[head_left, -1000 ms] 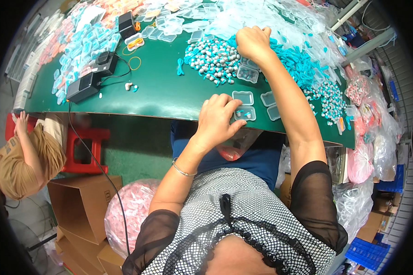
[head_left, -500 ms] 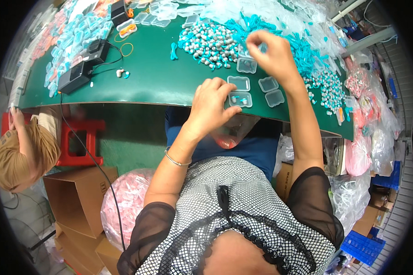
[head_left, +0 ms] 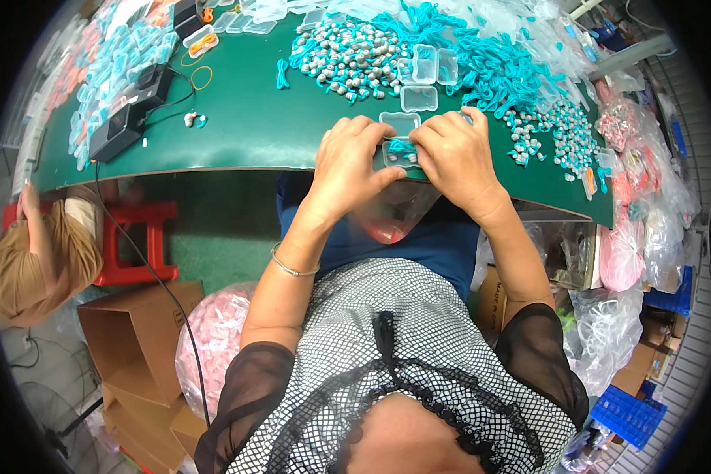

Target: Packaging small components or accessories into individual plastic cases on a factory assembly line.

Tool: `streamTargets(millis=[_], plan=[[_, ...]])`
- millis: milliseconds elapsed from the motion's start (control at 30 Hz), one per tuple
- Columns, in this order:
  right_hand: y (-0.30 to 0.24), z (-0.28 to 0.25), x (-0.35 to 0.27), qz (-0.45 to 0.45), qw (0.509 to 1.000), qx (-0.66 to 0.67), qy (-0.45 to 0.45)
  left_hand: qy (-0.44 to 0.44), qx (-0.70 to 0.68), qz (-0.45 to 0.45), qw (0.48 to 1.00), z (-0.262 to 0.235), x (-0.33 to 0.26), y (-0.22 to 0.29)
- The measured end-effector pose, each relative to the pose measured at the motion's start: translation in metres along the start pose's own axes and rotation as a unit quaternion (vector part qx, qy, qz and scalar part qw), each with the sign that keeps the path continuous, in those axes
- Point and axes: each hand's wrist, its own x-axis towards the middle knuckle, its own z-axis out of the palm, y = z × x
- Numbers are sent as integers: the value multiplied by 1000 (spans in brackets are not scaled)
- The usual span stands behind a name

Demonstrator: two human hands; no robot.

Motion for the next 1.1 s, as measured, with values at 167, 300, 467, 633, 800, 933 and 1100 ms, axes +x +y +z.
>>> streamTargets(millis=[167, 300, 467, 633, 800, 933, 1100], plan=[[5, -3, 2, 23, 997, 67, -23, 13, 18, 20, 1000, -2, -1, -1], [6, -10, 12, 19, 996, 91, -10, 14, 22, 18, 1000, -2, -1, -1], [18, 9, 18, 31, 999, 33, -22, 14, 17, 22, 1000, -1, -1, 0], [15, 12, 24, 41, 998, 18, -52, 19, 15, 28, 999, -2, -3, -1], [22, 13, 23, 69, 989, 129, -35, 16, 20, 36, 999, -2, -3, -1], [14, 10, 15, 62, 985, 158, 28, 37, -45, -1, 998, -3, -4, 3], [5, 0, -6, 17, 976, 214, 25, 34, 11, 47, 998, -6, -4, 1]])
